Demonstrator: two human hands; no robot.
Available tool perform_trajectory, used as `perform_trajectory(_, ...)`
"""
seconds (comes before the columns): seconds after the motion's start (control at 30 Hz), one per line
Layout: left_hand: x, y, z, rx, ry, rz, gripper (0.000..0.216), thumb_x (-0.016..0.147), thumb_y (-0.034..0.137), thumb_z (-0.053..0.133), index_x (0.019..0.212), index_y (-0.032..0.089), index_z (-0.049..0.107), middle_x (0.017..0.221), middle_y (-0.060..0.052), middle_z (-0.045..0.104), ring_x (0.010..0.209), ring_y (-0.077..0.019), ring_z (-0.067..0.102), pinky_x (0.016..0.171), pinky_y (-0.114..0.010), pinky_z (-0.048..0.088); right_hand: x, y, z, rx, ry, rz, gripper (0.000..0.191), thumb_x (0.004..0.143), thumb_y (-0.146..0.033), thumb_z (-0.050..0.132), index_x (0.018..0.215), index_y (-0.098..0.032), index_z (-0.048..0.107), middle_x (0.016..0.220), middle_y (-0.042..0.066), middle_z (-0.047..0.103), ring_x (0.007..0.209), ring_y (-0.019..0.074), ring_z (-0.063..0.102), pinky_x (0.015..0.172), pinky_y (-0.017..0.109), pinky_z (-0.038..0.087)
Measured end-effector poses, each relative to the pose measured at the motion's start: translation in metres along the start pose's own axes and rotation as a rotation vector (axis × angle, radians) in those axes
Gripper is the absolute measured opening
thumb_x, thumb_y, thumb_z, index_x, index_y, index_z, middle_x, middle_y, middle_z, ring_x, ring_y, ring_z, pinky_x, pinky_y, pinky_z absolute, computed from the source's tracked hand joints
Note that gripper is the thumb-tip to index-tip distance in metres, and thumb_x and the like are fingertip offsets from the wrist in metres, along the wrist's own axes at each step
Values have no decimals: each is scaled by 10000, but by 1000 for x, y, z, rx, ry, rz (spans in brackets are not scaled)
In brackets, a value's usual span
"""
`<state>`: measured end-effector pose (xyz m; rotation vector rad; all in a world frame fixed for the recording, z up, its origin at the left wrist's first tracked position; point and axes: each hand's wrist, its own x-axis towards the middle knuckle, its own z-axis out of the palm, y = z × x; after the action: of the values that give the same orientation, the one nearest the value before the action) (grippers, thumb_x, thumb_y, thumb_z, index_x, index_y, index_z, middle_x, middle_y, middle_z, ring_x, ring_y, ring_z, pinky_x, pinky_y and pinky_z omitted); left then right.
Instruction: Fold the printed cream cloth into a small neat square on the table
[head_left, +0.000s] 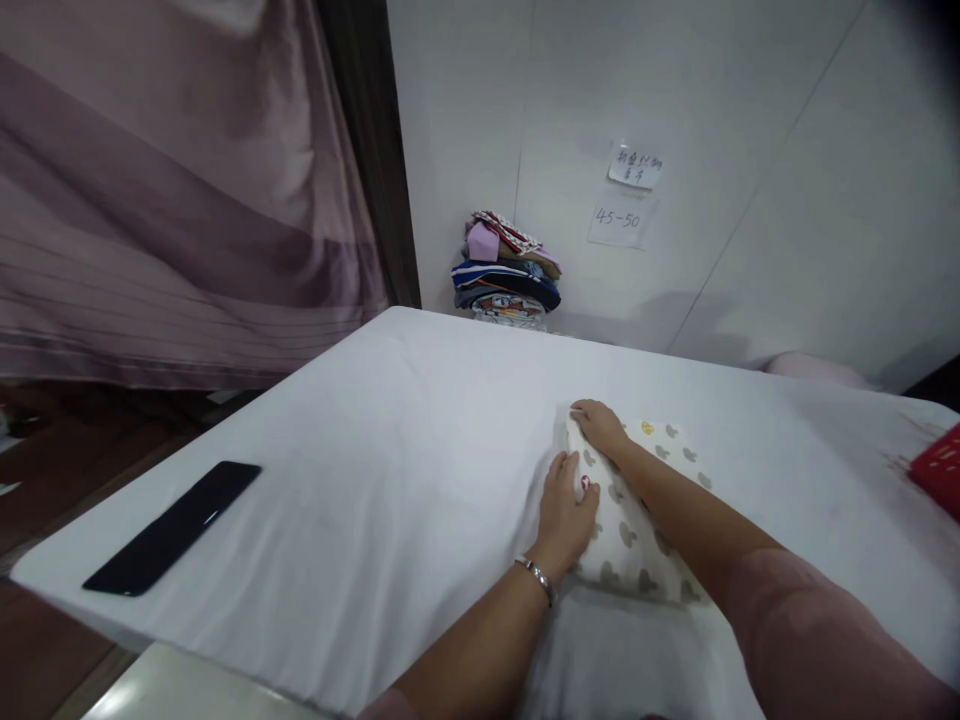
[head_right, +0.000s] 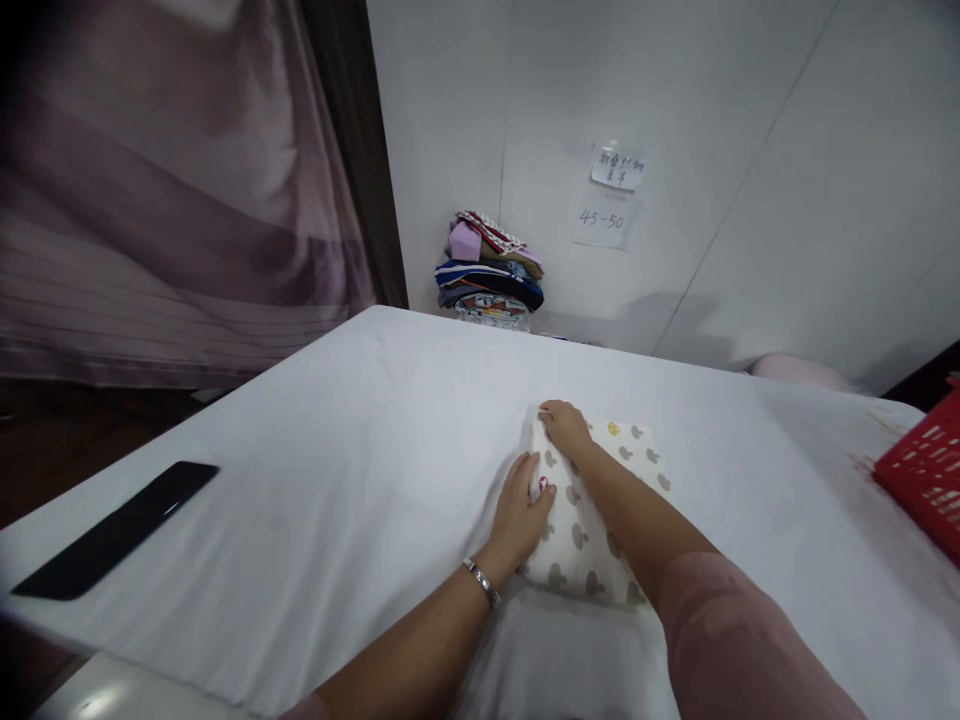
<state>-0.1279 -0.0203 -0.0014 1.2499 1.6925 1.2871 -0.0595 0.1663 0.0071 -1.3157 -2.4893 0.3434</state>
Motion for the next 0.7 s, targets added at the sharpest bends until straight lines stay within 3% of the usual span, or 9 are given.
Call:
perform_trajectory(0.1,0,-3,1,32,-15,17,497,833,300,497,1320,205,522,1460,-101,373,1360,-230,306,1141,-352,220,-1,2,2,1,22,0,361,908,-319,404,1172,-164,596,1193,129,610,1124,270,512,979,384,356)
perform_trajectory(0.27,2,-5,1,44,-4,38,498,824,303,492,1309,199,538,1442,-96,403,1349,-240,332,1139,-361,231,-9,-9,-6,-50,103,16,402,905,-364,420,1286,-261,500,1319,103,525,1247,306,403,1060,494,242)
perform_trajectory(0.4,4,-5,0,88,1,49,495,814,299,492,1287,165,549,1425,-118,423,1335,-238,356,1133,-366,246,-23,-24,-11,-47,128,-23,447,942,-331,342,1351,-173,433,1468,121,353,1381,275,212,1120,490,100)
perform_trajectory(0.57,8,-5,-1,118,4,90,434,807,292,493,1219,187,579,1365,-98,495,1307,-244,391,1114,-376,268,-31,-32,-3,-5,-80,-141,426,908,-428,452,1267,-222,551,1431,72,435,1366,227,288,1109,423,201)
perform_trajectory(0.7,11,-4,-3,138,-20,107,417,810,285,487,1211,198,566,1359,-82,498,1305,-227,387,1112,-350,260,-30,-34,-6,80,-181,-121,450,933,-458,392,1296,-234,537,1467,56,379,1382,252,254,1119,466,166)
